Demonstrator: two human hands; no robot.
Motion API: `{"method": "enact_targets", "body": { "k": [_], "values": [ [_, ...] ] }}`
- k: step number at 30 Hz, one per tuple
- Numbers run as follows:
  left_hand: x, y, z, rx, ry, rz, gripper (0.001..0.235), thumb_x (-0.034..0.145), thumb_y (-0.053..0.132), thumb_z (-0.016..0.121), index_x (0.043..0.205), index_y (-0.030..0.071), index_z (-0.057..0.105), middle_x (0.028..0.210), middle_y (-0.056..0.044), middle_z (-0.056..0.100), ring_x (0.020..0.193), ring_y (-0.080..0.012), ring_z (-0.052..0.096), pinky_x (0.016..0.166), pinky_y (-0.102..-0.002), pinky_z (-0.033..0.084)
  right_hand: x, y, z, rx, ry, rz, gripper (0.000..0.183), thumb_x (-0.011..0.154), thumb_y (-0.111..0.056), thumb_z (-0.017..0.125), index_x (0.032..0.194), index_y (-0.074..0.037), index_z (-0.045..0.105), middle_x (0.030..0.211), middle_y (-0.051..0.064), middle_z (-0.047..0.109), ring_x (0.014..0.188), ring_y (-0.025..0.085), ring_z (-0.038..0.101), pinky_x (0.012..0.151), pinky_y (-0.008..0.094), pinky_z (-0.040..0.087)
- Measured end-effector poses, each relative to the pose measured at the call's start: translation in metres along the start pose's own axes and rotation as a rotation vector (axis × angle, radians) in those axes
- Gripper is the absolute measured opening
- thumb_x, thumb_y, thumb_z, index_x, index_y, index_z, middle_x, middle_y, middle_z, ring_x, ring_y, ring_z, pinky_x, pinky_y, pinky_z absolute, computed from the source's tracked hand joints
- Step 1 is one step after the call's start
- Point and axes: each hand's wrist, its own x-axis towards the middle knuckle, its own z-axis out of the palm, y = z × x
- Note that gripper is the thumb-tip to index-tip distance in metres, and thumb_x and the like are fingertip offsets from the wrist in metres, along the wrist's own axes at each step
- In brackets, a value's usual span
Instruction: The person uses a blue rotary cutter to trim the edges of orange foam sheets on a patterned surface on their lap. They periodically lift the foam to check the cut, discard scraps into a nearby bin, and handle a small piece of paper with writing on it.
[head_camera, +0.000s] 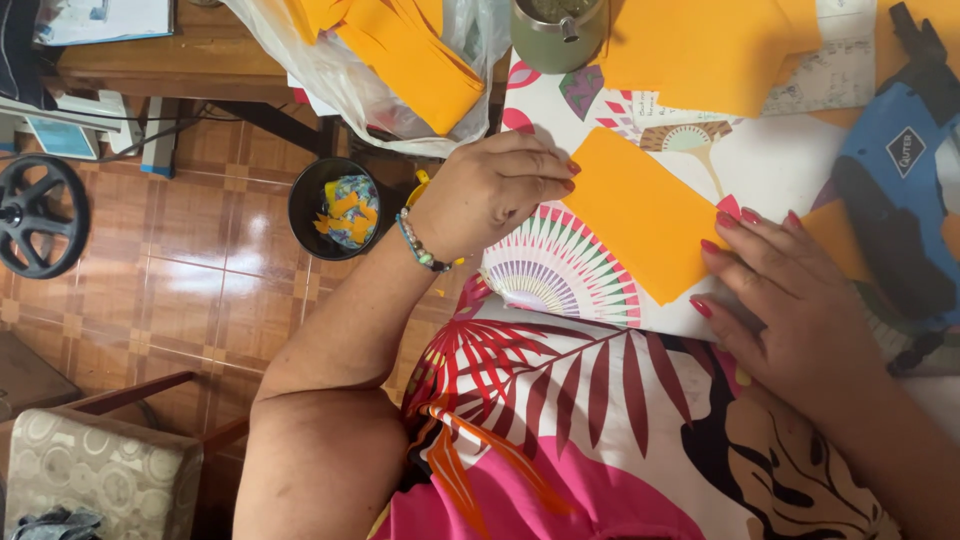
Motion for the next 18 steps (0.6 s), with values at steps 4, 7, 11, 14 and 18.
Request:
{"method": "enact_targets", "body": {
  "k": [4,7,11,14,18],
  "values": [
    [0.020,0.012,-0.006,-0.128,0.063,0.014,0.018,0.104,-0.001,0.056,0.103,-0.006,0.073,0.109,-0.013,0.075,0.106,-0.0329,0.071,0.095,-0.044,0.060,-0.002,0.003,0.002,0.040,0.007,0.016,0.045,0.093,-0.025,0.069,0.127,0.005,0.067,0.144,0.023,0.062,0.136,0.044,0.057,0.122,0.058,0.042],
    [0.031,0.013,0.009,-0.033,-0.040,0.018,0.025,0.109,0.012,0.054,0.119,-0.001,0.074,0.124,-0.011,0.073,0.127,-0.0356,0.062,0.116,-0.048,0.047,0.008,-0.003,0.000,0.055,0.013,-0.013,0.039,0.097,-0.025,0.065,0.128,-0.001,0.067,0.143,0.020,0.063,0.136,0.042,0.056,0.119,0.058,0.041],
    [0.052,0.007,0.037,-0.032,-0.131,0.036,0.024,0.104,0.009,0.067,0.126,-0.002,0.068,0.130,-0.015,0.070,0.125,-0.0345,0.063,0.114,-0.047,0.049,0.035,-0.016,0.015,0.046,0.188,-0.048,0.050,0.087,-0.049,0.077,0.100,-0.001,0.071,0.113,0.017,0.070,0.121,0.040,0.063,0.117,0.056,0.041],
    [0.056,0.003,0.054,0.005,-0.162,0.002,0.029,0.098,0.014,0.074,0.124,0.002,0.068,0.123,-0.014,0.066,0.116,-0.0331,0.061,0.103,-0.046,0.049,0.045,-0.026,0.022,-0.024,0.266,-0.088,0.048,0.082,-0.045,0.085,0.093,-0.001,0.066,0.108,0.016,0.067,0.119,0.040,0.062,0.119,0.058,0.037],
    [0.054,0.004,0.064,0.168,-0.166,-0.100,0.030,0.099,0.033,0.070,0.123,0.014,0.066,0.118,-0.006,0.061,0.110,-0.0308,0.056,0.093,-0.045,0.044,0.056,-0.037,0.025,-0.118,0.302,-0.090,0.033,0.080,-0.018,0.089,0.088,-0.004,0.061,0.102,0.014,0.066,0.114,0.037,0.065,0.119,0.054,0.040]
  ]
}}
